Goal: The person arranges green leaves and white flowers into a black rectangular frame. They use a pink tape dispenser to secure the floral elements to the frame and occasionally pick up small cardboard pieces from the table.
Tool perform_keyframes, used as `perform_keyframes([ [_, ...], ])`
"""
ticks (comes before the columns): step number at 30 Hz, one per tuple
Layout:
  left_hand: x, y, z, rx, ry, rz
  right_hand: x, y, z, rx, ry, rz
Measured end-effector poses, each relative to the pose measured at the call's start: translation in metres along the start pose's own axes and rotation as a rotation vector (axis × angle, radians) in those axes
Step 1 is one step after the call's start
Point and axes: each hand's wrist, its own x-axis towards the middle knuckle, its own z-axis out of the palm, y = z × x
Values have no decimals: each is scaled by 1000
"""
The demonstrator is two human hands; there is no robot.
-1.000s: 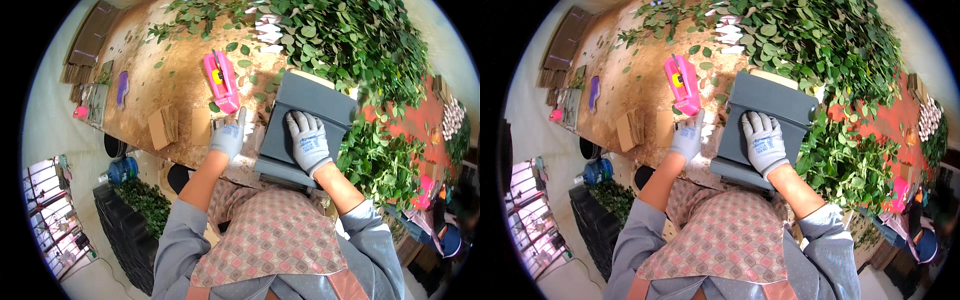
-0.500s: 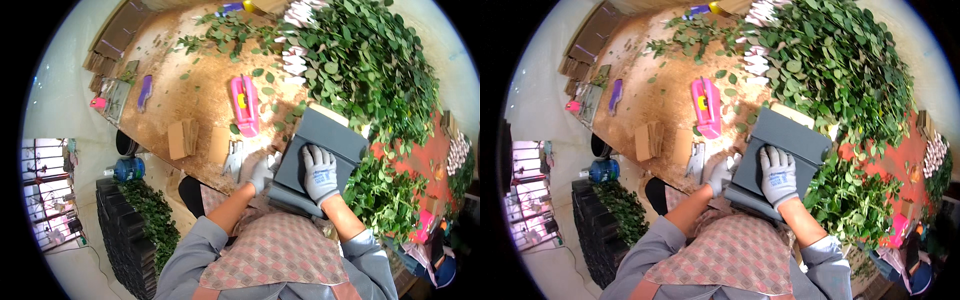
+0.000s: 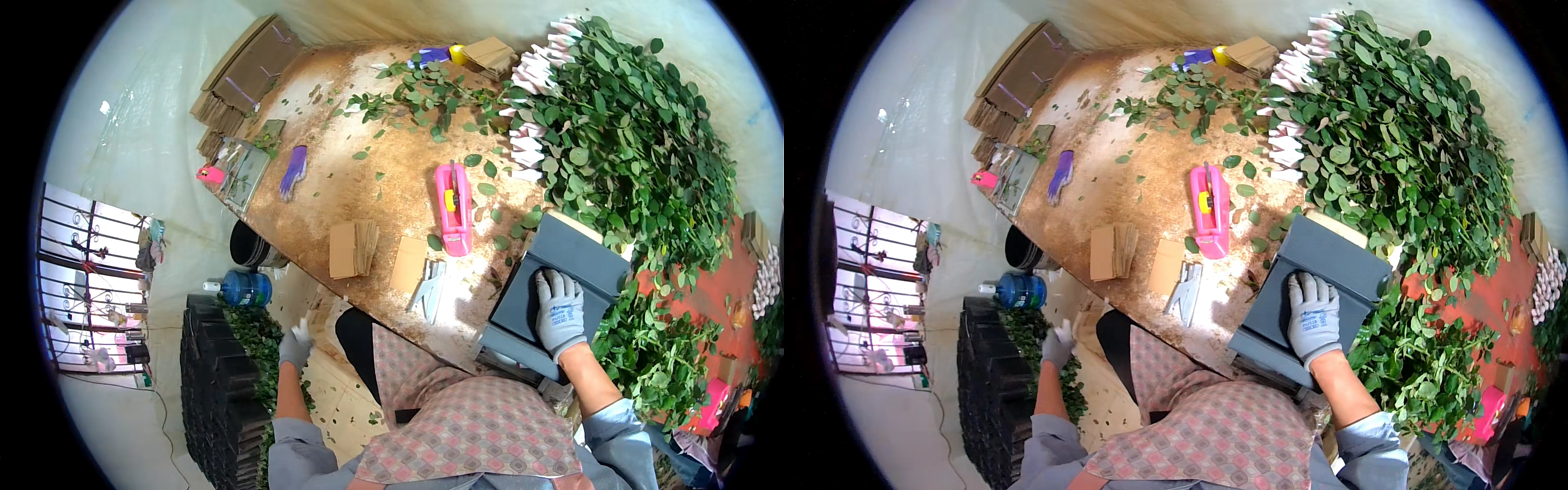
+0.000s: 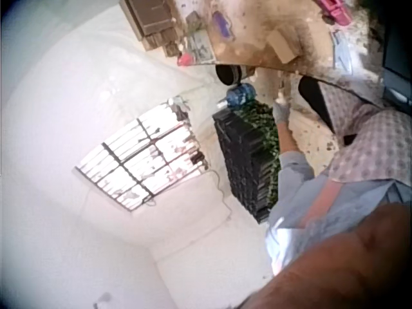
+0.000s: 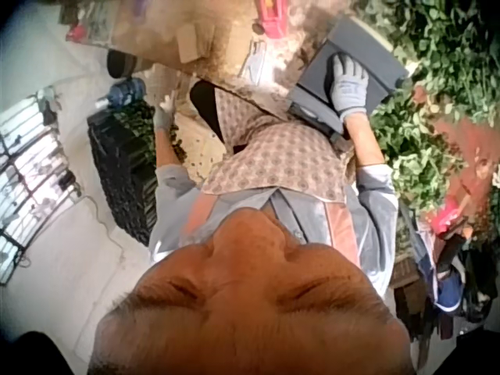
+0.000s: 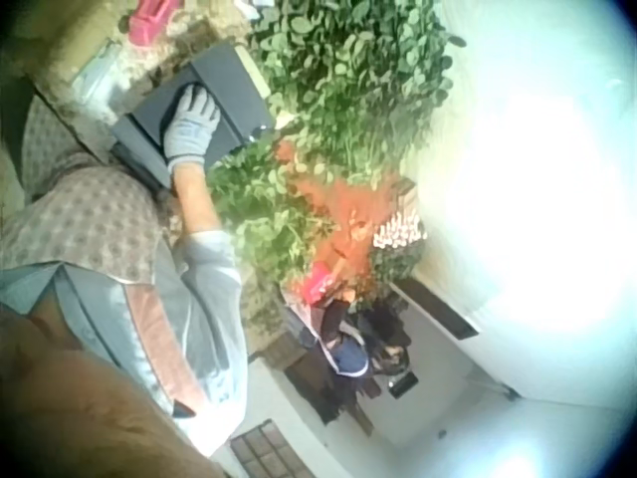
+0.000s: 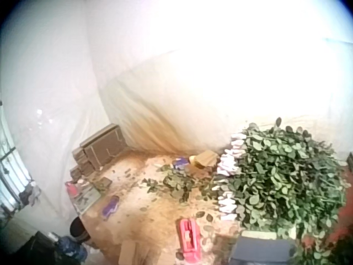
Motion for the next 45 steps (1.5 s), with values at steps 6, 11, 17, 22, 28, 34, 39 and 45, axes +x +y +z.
perform_keyframes([
  [6,4,90,-1,184,110,236,-2,1,1,-4,-15,22],
  [11,14,246,41,-184,99,505,-1,1,4,19,17,-6],
  [17,6,327,70,105,58,362,-1,2,3,0,-7,-7],
  [22,24,325,77,-41,-71,290,-2,1,2,54,51,17],
  [28,38,285,51,-539,-58,380,0,-1,-1,36,31,6],
  [34,51,242,36,-504,-268,374,-1,2,3,41,9,8],
  [39,10,266,49,-154,-147,379,-1,2,3,36,17,5],
  [45,-26,304,59,92,-13,264,-2,4,5,55,29,8],
])
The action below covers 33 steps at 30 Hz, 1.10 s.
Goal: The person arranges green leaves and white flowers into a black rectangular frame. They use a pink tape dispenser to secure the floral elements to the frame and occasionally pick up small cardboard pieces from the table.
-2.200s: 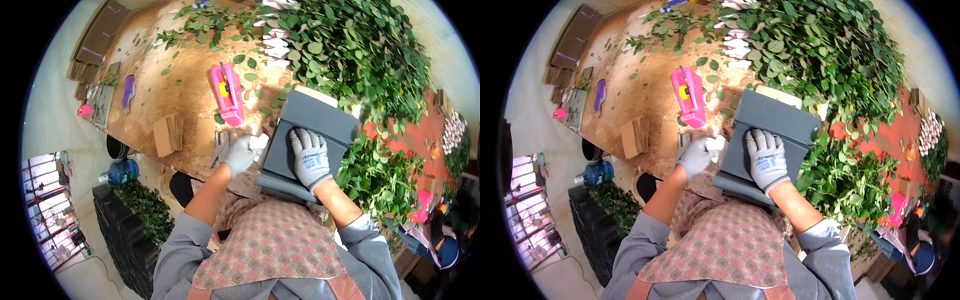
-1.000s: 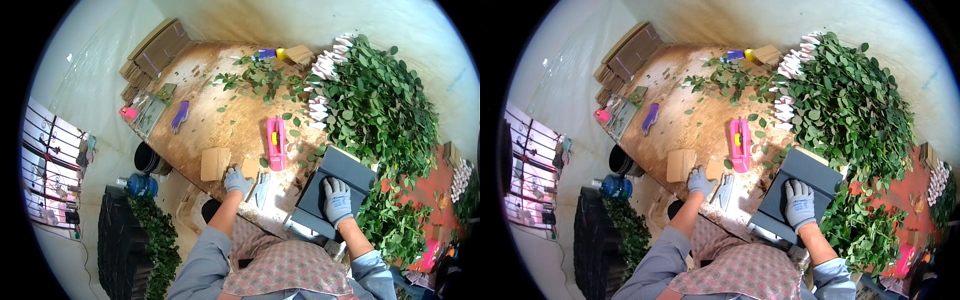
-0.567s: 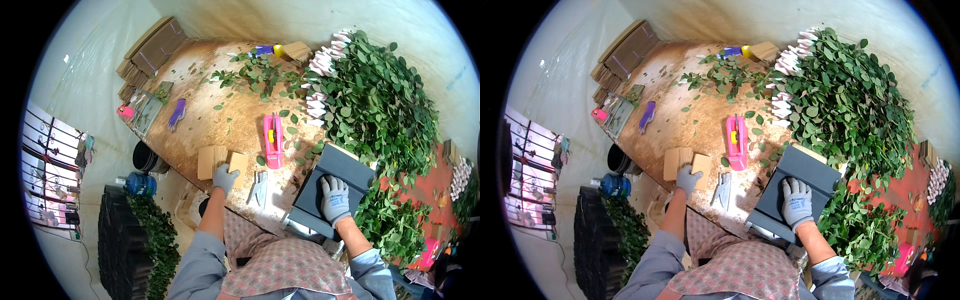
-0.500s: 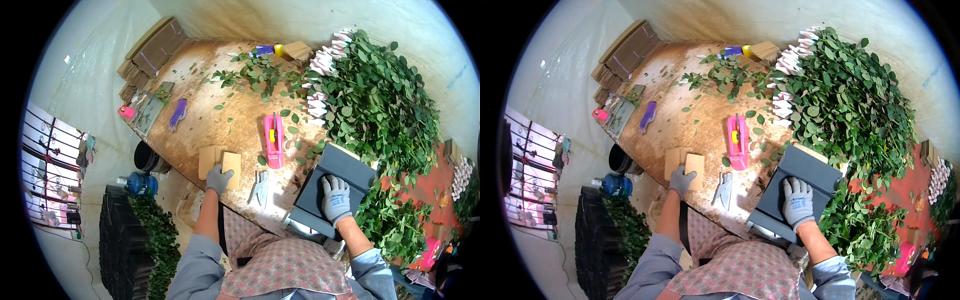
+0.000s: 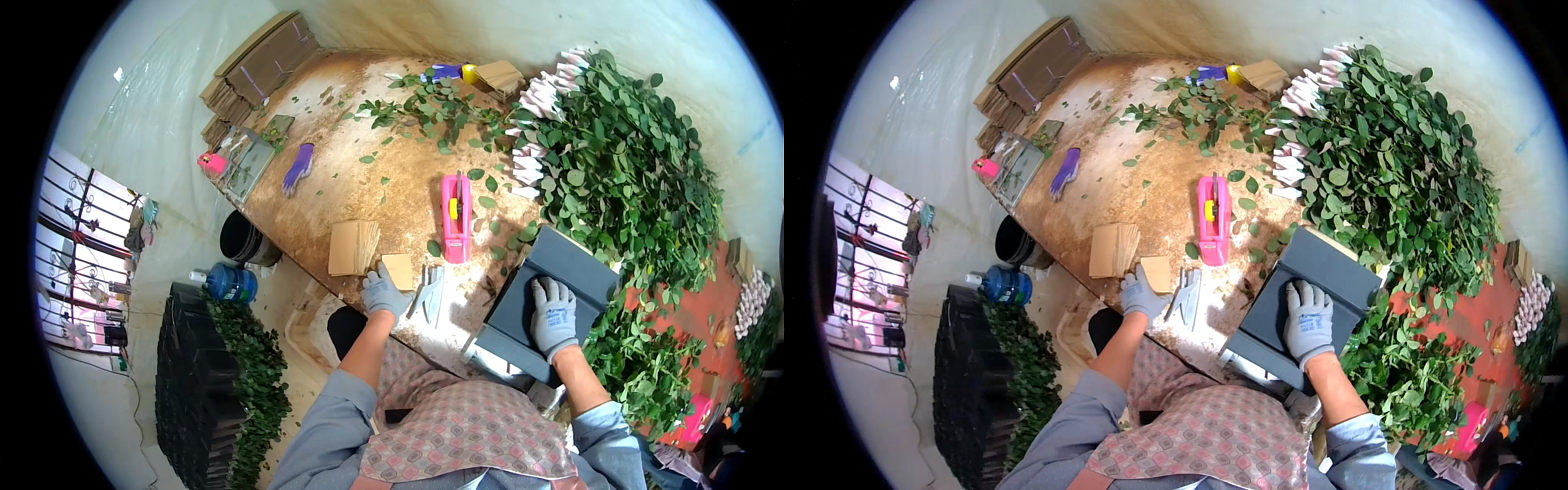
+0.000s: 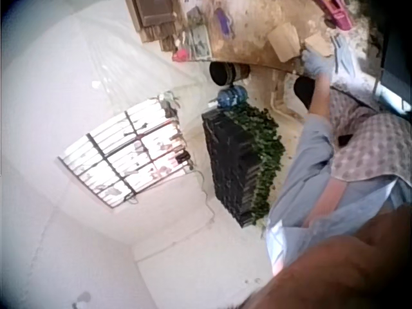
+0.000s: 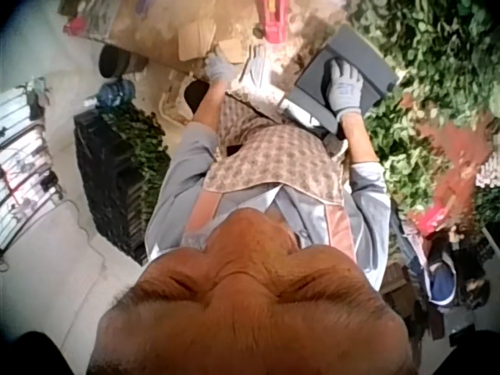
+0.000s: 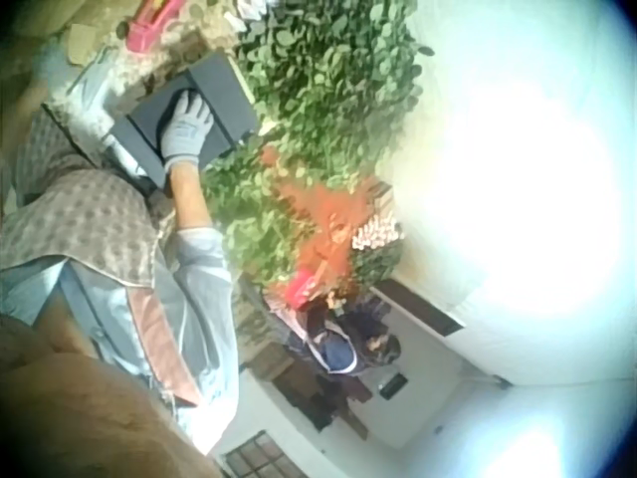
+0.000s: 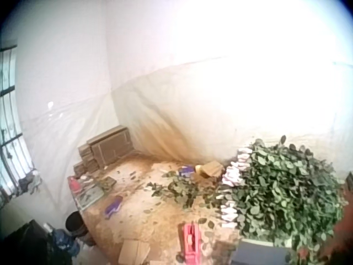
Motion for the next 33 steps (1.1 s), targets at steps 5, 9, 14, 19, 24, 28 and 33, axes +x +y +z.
perform_keyframes([
  [5,19,-20,43,-203,151,10,1,-5,-3,10,20,-7],
  [9,19,-21,-2,-496,196,131,2,-3,-6,49,52,15],
  [14,-32,20,-68,-1306,-203,442,-1,2,-8,165,101,25],
  [19,-87,105,-77,-1146,-929,744,-1,8,-2,262,120,19],
  [24,-71,142,-26,-1084,-1066,774,-7,28,-10,516,44,-49],
  [28,-70,145,-21,-1132,-1090,689,-4,46,-36,1259,-343,85],
  [33,-69,155,-27,-1090,-1071,558,5,17,-39,1375,-468,705],
])
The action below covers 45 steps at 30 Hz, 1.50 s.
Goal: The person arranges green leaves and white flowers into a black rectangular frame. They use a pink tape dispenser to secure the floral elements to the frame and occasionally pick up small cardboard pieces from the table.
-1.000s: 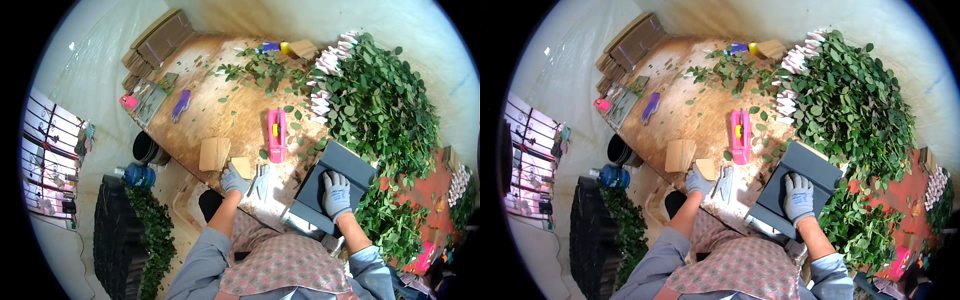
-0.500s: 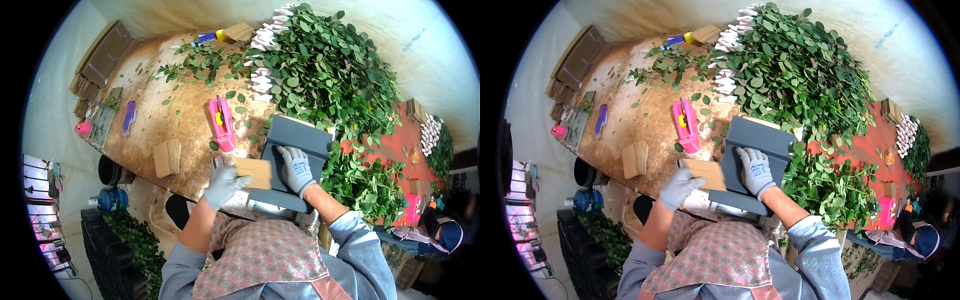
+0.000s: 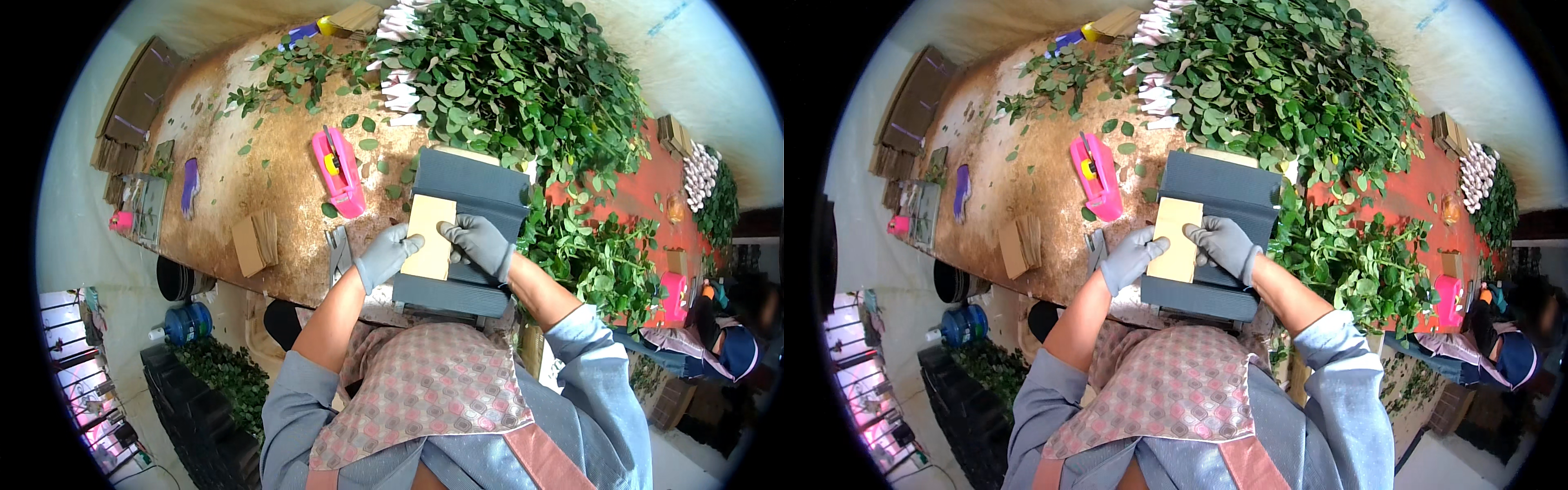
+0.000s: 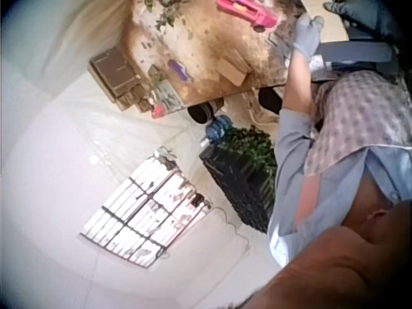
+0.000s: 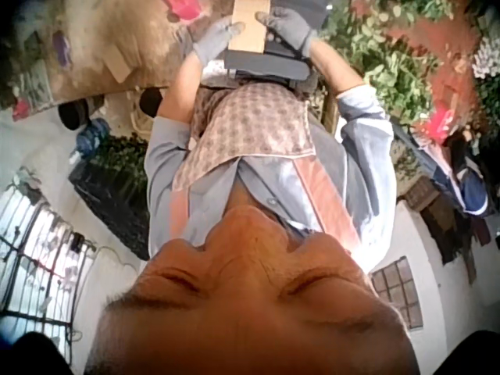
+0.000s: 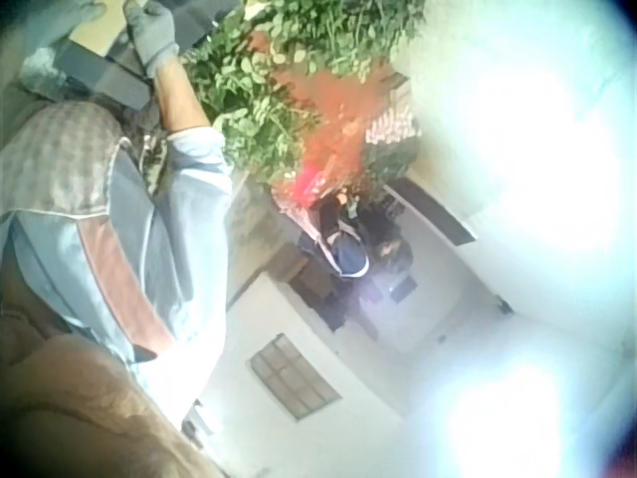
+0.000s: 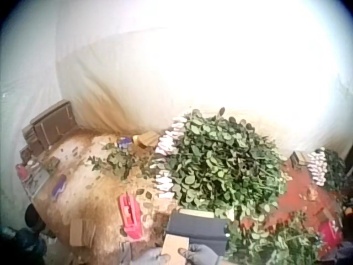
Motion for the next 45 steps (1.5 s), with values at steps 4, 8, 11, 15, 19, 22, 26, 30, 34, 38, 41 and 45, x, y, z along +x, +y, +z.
perform_keyframes([
  [4,2,-1,6,139,170,-3,7,15,2,-10,133,-3],
  [8,-3,-17,6,-89,228,0,4,15,-2,-160,206,22],
  [11,-24,-5,21,534,447,313,4,10,0,-329,269,40],
  [15,-59,21,42,1076,177,444,19,22,-6,-541,282,25],
  [19,-59,2,60,1505,173,398,23,13,-7,-799,292,20],
  [22,-48,-5,62,1645,203,415,14,-3,0,-1007,319,1],
  [26,-44,-7,63,1660,198,403,2,3,14,-1295,510,-326],
  [30,-46,-5,63,1565,158,353,-1,24,25,-1445,557,-668],
  [34,-51,-9,66,1489,359,311,3,25,19,-1369,544,-684],
  [38,-47,-20,55,1591,310,340,3,27,17,-1274,554,-724],
  [41,-47,-17,60,1654,320,354,2,26,14,-1275,534,-702],
  [45,-54,10,83,1643,265,414,1,28,12,-1324,532,-698],
])
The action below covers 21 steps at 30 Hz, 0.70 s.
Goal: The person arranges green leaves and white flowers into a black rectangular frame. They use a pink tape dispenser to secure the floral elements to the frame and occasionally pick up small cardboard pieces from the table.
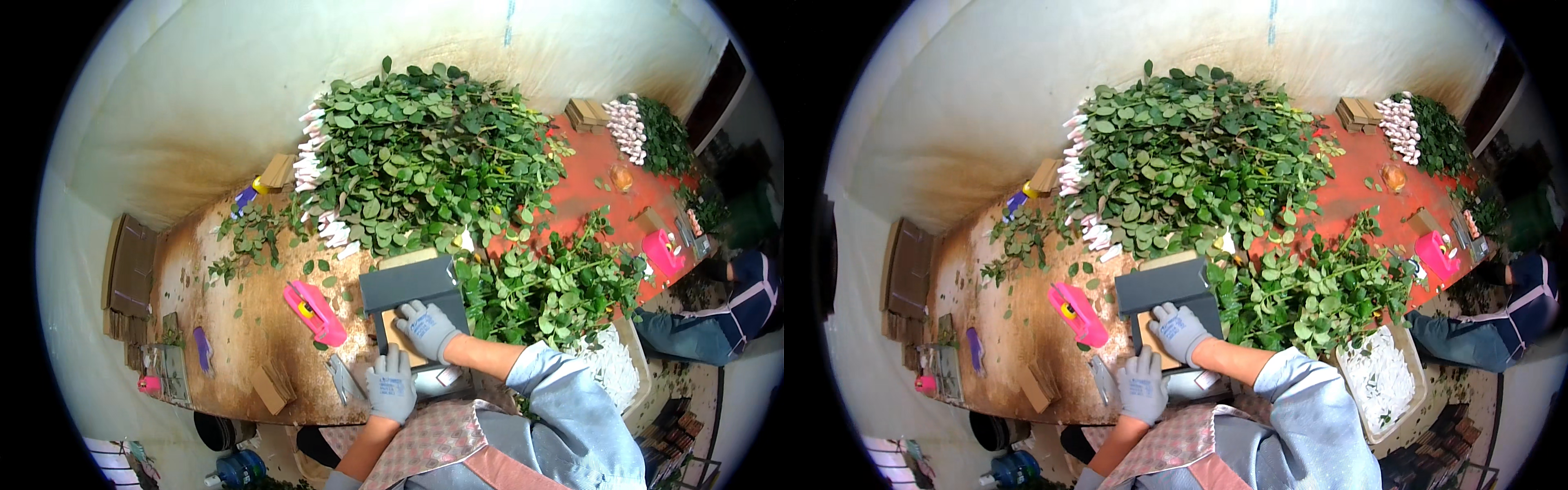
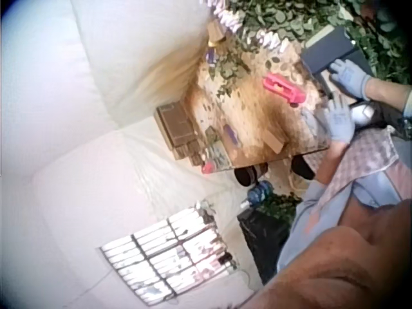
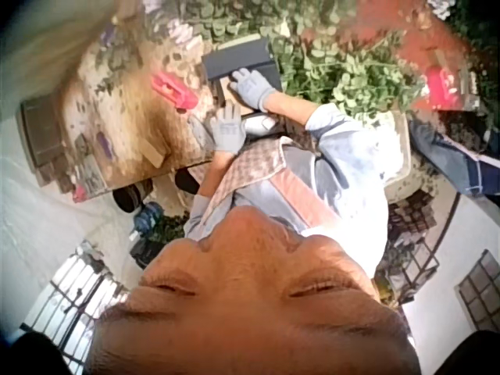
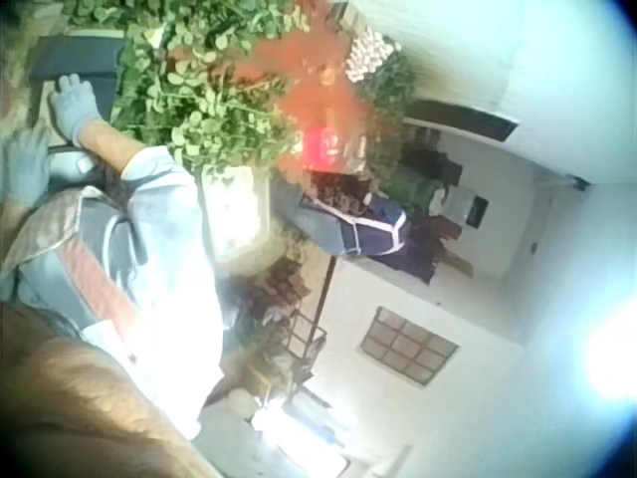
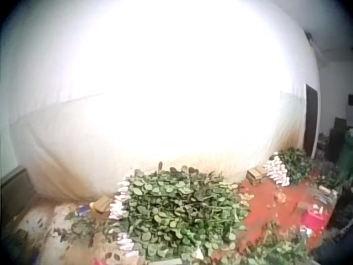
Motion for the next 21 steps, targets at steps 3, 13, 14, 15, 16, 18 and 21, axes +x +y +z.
perform_keyframes([
  [3,4,-10,13,-101,-17,119,1,0,-9,44,-11,-30],
  [13,6,-13,21,-78,34,104,89,64,-111,265,8,-154],
  [14,6,-14,22,-70,34,107,119,85,-128,228,67,-147],
  [15,8,-18,26,-51,53,143,152,123,-124,229,201,-186],
  [16,7,-18,30,-79,38,127,184,146,-137,211,190,-79],
  [18,10,-19,34,-131,14,126,247,217,-143,121,177,122],
  [21,-4,-25,60,-70,-462,31,328,288,-157,-7,229,225],
])
